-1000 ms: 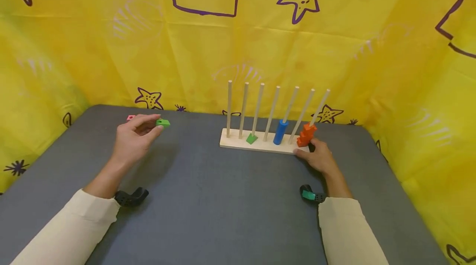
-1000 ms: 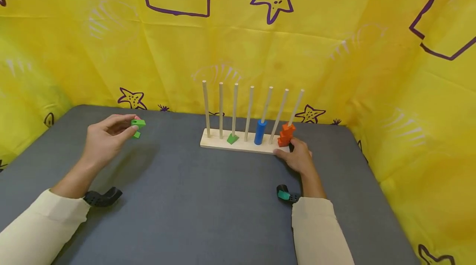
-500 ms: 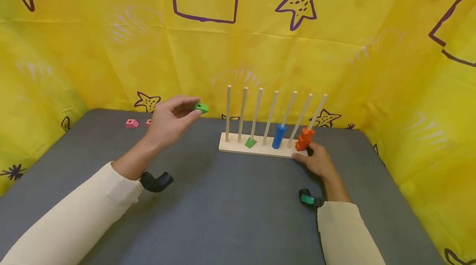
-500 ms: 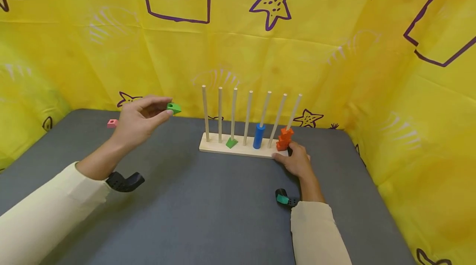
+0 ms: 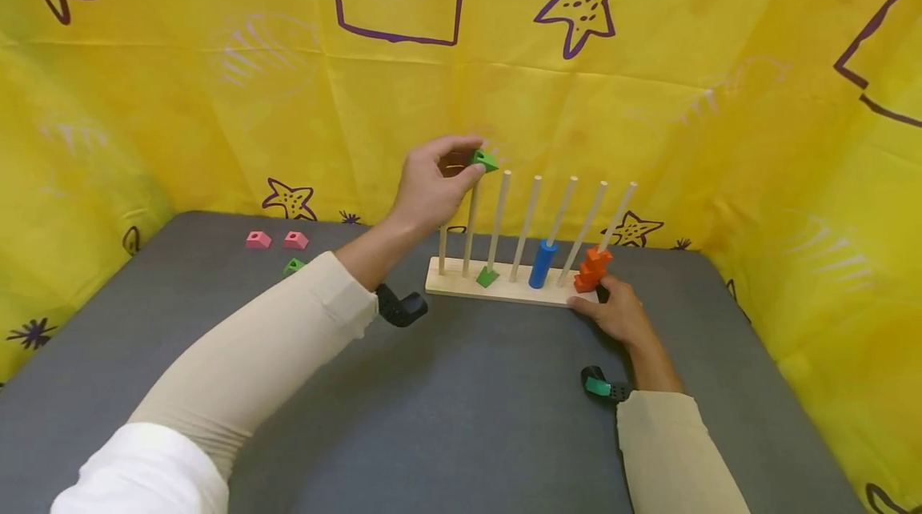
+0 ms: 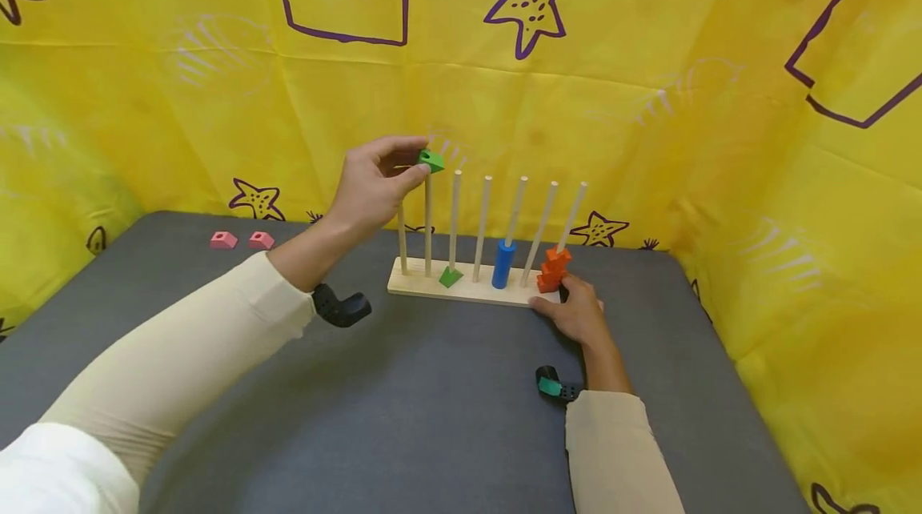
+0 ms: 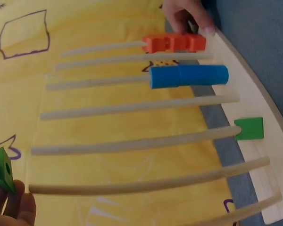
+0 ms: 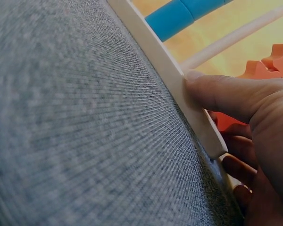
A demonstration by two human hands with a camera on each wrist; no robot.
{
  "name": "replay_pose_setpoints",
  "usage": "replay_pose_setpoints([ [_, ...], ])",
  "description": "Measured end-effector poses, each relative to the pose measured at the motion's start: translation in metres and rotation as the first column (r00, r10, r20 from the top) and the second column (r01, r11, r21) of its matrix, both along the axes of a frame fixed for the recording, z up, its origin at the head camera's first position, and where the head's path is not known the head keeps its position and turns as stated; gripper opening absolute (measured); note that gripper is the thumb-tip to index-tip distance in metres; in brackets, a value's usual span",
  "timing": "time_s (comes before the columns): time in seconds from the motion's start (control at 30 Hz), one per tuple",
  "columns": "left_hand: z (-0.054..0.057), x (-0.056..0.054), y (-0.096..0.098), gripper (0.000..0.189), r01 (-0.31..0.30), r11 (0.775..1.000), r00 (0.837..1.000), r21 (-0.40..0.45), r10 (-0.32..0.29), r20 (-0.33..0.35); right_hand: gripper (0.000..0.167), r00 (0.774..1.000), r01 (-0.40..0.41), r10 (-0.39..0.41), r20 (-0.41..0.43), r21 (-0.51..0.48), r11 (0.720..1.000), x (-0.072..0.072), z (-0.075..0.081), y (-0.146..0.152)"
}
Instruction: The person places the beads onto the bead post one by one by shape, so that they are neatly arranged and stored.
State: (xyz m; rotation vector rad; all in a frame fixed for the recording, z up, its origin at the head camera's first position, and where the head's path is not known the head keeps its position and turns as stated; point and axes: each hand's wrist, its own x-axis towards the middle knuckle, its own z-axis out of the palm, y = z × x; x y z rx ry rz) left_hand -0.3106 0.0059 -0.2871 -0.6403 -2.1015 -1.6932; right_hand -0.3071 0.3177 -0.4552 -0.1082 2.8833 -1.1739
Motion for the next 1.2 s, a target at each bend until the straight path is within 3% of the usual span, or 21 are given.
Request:
replay_pose_setpoints([
  [0.3,-0.004,-0.018,0.026,0.030,-0.055,0.996,0.998,-0.063,0.057,0.025,0.066,1.000,0.015,-0.015,0.010,-0.001,1.000,0.001,-0.002,0.000],
  [0.53,-0.008,-0.019,0.028,0.032,-0.032,0.997,0.996,-0.077,0.038,0.077,0.066,1.000,0.012,-0.012,0.013,0.009,1.000,0.002,-0.002,0.000],
  [0.73,-0.010,-0.020,0.028,0.036,-0.006,0.995,0.997,-0.097,0.014,0.076,0.065,1.000,0.019,-0.019,0.004,0.012,1.000,0.001,0.000,0.000],
  [0.9,-0.019,-0.019,0.028,0.039,0.001,0.994,0.996,-0.107,0.009,0.092,0.065,1.000,0.020,-0.020,0.017,0.011,1.000,0.001,0.001,0.000],
  [1.2,-0.044,-0.020,0.029,0.060,0.007,0.999,0.994,-0.035,-0.003,0.110,0.065,1.000,0.005,-0.005,-0.004,0.023,1.000,0.000,0.001,0.001],
])
